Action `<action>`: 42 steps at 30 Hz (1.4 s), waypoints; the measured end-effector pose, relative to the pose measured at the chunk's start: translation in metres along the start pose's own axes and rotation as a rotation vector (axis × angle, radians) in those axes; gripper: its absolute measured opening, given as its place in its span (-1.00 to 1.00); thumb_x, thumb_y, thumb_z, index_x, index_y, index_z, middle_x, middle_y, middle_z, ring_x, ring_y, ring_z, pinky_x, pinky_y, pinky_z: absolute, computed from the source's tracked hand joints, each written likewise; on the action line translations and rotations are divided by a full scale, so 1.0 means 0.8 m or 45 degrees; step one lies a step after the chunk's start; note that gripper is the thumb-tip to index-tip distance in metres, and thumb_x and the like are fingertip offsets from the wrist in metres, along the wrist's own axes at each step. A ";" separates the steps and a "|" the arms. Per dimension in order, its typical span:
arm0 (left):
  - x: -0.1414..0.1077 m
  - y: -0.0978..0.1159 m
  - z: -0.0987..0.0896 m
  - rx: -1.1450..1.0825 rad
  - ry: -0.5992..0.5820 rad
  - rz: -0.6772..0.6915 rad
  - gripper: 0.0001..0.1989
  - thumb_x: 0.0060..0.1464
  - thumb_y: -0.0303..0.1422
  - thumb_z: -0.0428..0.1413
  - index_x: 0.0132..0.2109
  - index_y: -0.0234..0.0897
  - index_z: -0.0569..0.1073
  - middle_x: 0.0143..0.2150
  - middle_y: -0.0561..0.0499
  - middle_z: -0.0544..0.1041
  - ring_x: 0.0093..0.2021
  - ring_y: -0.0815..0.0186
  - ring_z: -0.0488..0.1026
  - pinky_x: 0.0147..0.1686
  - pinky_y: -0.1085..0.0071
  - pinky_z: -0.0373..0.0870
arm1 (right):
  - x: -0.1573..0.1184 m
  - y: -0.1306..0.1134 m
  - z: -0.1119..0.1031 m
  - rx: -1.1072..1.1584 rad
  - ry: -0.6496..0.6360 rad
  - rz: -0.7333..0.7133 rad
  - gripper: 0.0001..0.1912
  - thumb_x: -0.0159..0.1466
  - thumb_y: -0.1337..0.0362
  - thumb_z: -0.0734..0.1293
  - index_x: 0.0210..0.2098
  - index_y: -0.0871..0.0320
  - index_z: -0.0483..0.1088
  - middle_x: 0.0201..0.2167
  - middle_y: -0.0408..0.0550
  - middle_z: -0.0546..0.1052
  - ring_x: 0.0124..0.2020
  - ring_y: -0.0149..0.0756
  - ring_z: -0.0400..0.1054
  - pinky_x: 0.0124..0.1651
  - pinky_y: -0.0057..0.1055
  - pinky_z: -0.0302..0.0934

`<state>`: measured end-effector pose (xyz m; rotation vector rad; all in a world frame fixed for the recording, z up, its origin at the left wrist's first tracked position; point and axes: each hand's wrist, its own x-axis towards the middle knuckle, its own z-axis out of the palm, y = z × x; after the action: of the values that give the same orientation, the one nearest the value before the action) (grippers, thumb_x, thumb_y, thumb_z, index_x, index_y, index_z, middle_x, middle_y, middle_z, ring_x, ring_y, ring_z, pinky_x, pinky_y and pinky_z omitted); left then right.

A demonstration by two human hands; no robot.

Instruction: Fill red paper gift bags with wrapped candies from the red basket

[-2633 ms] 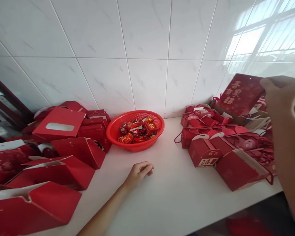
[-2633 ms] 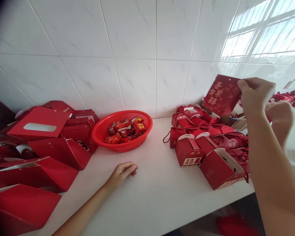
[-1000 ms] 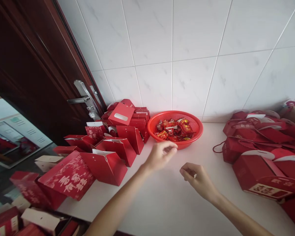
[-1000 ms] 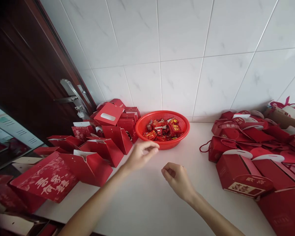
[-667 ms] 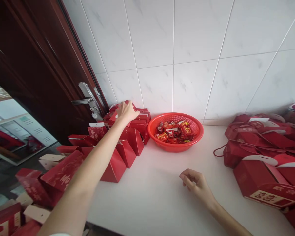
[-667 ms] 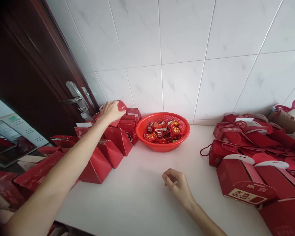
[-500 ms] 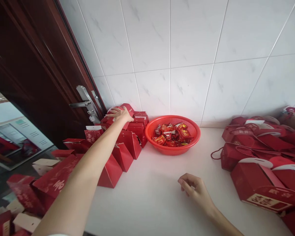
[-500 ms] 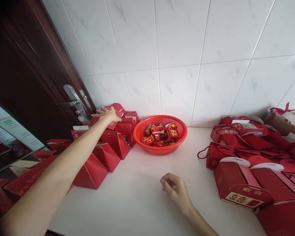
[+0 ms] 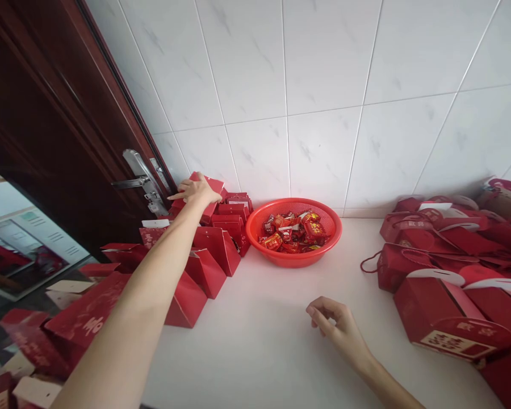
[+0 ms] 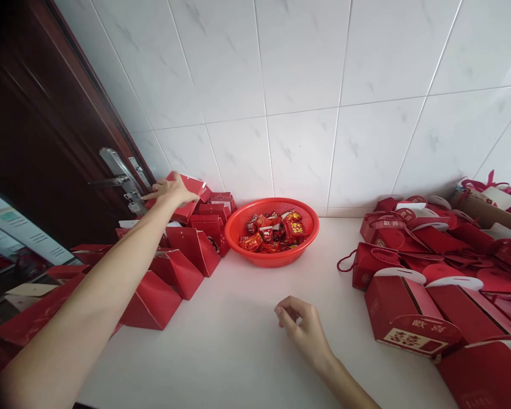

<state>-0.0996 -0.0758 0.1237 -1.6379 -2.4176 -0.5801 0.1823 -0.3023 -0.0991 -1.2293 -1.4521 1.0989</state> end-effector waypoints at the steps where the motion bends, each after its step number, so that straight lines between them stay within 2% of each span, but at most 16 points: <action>1: -0.006 0.006 -0.012 -0.011 -0.001 -0.092 0.22 -0.23 -0.17 0.41 0.46 -0.37 -0.06 0.35 -0.67 0.11 0.33 -0.54 0.08 0.06 -0.55 0.12 | 0.000 0.000 0.000 0.005 -0.002 -0.001 -0.57 0.25 -0.09 0.28 -0.49 0.14 0.41 -0.59 -0.09 0.42 -0.55 -0.35 0.20 -0.45 -0.40 0.13; 2: -0.013 0.011 -0.023 -0.056 0.008 -0.094 0.18 -0.16 -0.17 0.38 0.47 -0.33 -0.09 0.35 -0.63 0.11 0.34 -0.50 0.09 0.08 -0.50 0.14 | 0.000 0.000 0.000 0.010 -0.001 -0.003 -0.57 0.25 -0.09 0.28 -0.49 0.14 0.41 -0.59 -0.10 0.42 -0.55 -0.35 0.20 -0.45 -0.40 0.13; 4: -0.033 0.022 -0.045 -0.222 0.069 0.039 0.13 -0.11 -0.15 0.36 0.47 -0.26 -0.08 0.34 -0.52 0.17 0.32 -0.44 0.16 0.11 -0.39 0.21 | -0.001 0.000 0.001 0.021 0.007 0.001 -0.57 0.25 -0.09 0.29 -0.49 0.15 0.41 -0.59 -0.10 0.42 -0.56 -0.36 0.20 -0.46 -0.40 0.13; 6: -0.064 0.031 -0.058 -0.373 0.151 0.248 0.13 -0.09 -0.13 0.35 0.47 -0.23 -0.11 0.31 -0.43 0.21 0.30 -0.37 0.21 0.15 -0.28 0.24 | 0.000 0.000 0.000 0.035 0.023 0.007 -0.56 0.24 -0.11 0.30 -0.48 0.15 0.42 -0.58 -0.10 0.42 -0.56 -0.35 0.21 -0.46 -0.40 0.14; 8: -0.104 0.038 -0.058 -0.499 0.195 0.478 0.14 -0.04 -0.12 0.32 0.48 -0.17 -0.21 0.33 -0.33 0.20 0.32 -0.30 0.20 0.20 -0.23 0.21 | 0.002 -0.001 -0.003 0.054 0.042 0.001 -0.55 0.24 -0.13 0.31 -0.45 0.16 0.43 -0.58 -0.10 0.42 -0.56 -0.35 0.23 -0.46 -0.40 0.15; 11: -0.180 0.045 -0.028 -0.694 0.195 0.838 0.14 -0.03 -0.17 0.33 0.49 -0.13 -0.22 0.37 -0.27 0.16 0.35 -0.24 0.16 0.27 -0.13 0.18 | 0.007 -0.008 -0.013 0.117 0.145 -0.039 -0.54 0.25 -0.15 0.31 -0.30 0.17 0.47 -0.56 -0.12 0.43 -0.58 -0.37 0.24 -0.48 -0.40 0.16; 14: -0.253 0.043 0.029 -0.882 0.197 1.095 0.15 -0.02 -0.24 0.32 0.49 -0.13 -0.27 0.39 -0.31 0.10 0.38 -0.23 0.11 0.26 -0.11 0.24 | 0.010 -0.018 -0.029 0.216 0.392 -0.128 -0.56 0.27 -0.10 0.33 -0.12 0.15 0.44 -0.49 -0.13 0.46 -0.60 -0.40 0.24 -0.48 -0.41 0.18; 16: -0.290 0.037 0.068 -0.926 0.188 1.209 0.15 -0.02 -0.27 0.32 0.49 -0.15 -0.27 0.39 -0.37 0.05 0.40 -0.25 0.07 0.22 -0.11 0.29 | 0.010 -0.024 -0.040 0.254 0.552 -0.202 -0.60 0.28 -0.05 0.34 -0.07 0.12 0.41 -0.45 -0.15 0.47 -0.60 -0.42 0.24 -0.47 -0.41 0.20; 18: -0.316 0.029 0.098 -0.988 0.187 1.232 0.15 -0.03 -0.29 0.33 0.48 -0.18 -0.27 0.35 -0.41 0.09 0.35 -0.22 0.16 0.16 -0.08 0.36 | 0.009 -0.029 -0.048 0.263 0.638 -0.257 -0.65 0.30 0.00 0.33 -0.07 0.11 0.39 -0.47 -0.17 0.46 -0.61 -0.42 0.23 -0.48 -0.41 0.21; 21: -0.341 0.018 0.118 -1.100 0.212 1.227 0.13 -0.03 -0.29 0.34 0.47 -0.18 -0.23 0.29 -0.39 0.14 0.31 -0.17 0.22 0.14 -0.08 0.38 | 0.004 -0.032 -0.051 0.256 0.627 -0.317 -0.71 0.30 0.06 0.32 -0.08 0.10 0.41 -0.50 -0.19 0.44 -0.60 -0.40 0.25 -0.48 -0.40 0.22; 27: -0.368 0.001 0.116 -1.204 0.102 1.131 0.08 -0.05 -0.35 0.34 0.45 -0.16 -0.15 0.28 -0.33 0.17 0.31 -0.10 0.22 0.22 -0.13 0.32 | -0.003 -0.024 -0.047 0.240 0.515 -0.481 -0.78 0.32 0.14 0.32 -0.14 0.10 0.51 -0.54 -0.19 0.39 -0.59 -0.40 0.28 -0.51 -0.45 0.21; 30: -0.376 -0.008 0.115 -1.198 0.021 1.124 0.02 -0.01 -0.36 0.31 0.44 -0.13 -0.12 0.27 -0.31 0.21 0.28 -0.07 0.27 0.18 -0.12 0.36 | -0.004 -0.021 -0.050 0.185 0.544 -0.543 -0.80 0.34 0.17 0.31 -0.19 0.10 0.54 -0.50 -0.15 0.42 -0.56 -0.40 0.28 -0.51 -0.46 0.22; 33: -0.388 -0.019 0.117 -1.158 0.011 1.159 -0.03 0.09 -0.34 0.23 0.46 -0.16 -0.18 0.28 -0.35 0.21 0.26 -0.09 0.30 0.11 -0.08 0.42 | -0.004 -0.022 -0.053 0.108 0.609 -0.606 -0.83 0.33 0.20 0.33 -0.24 0.11 0.56 -0.45 -0.11 0.46 -0.49 -0.38 0.32 -0.51 -0.48 0.21; 36: -0.403 -0.031 0.121 -0.986 0.052 1.146 -0.06 0.17 -0.27 0.16 0.49 -0.21 -0.23 0.30 -0.43 0.18 0.23 -0.15 0.36 0.00 -0.01 0.51 | -0.003 -0.024 -0.055 0.020 0.681 -0.559 -0.83 0.33 0.21 0.34 -0.33 0.12 0.54 -0.46 -0.11 0.48 -0.44 -0.37 0.33 -0.41 -0.48 0.23; 38: -0.409 -0.039 0.127 -0.888 0.043 1.166 -0.08 0.21 -0.24 0.12 0.50 -0.20 -0.26 0.27 -0.42 0.25 0.21 -0.15 0.39 -0.05 0.02 0.53 | -0.001 -0.024 -0.054 -0.013 0.709 -0.495 -0.81 0.33 0.19 0.34 -0.35 0.12 0.54 -0.47 -0.11 0.49 -0.43 -0.37 0.34 -0.36 -0.47 0.23; 42: -0.402 -0.049 0.137 -0.801 0.050 1.155 -0.11 0.26 -0.18 0.07 0.51 -0.17 -0.29 0.24 -0.39 0.33 0.27 -0.18 0.36 0.00 -0.02 0.52 | 0.009 -0.014 -0.049 -0.003 0.610 -0.332 -0.74 0.31 0.11 0.34 -0.35 0.15 0.54 -0.46 -0.08 0.53 -0.44 -0.33 0.36 -0.37 -0.45 0.24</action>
<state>-0.0030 -0.3194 -0.0966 -2.6195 -1.2309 -1.1968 0.2181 -0.2939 -0.0800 -1.1660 -1.1976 0.5754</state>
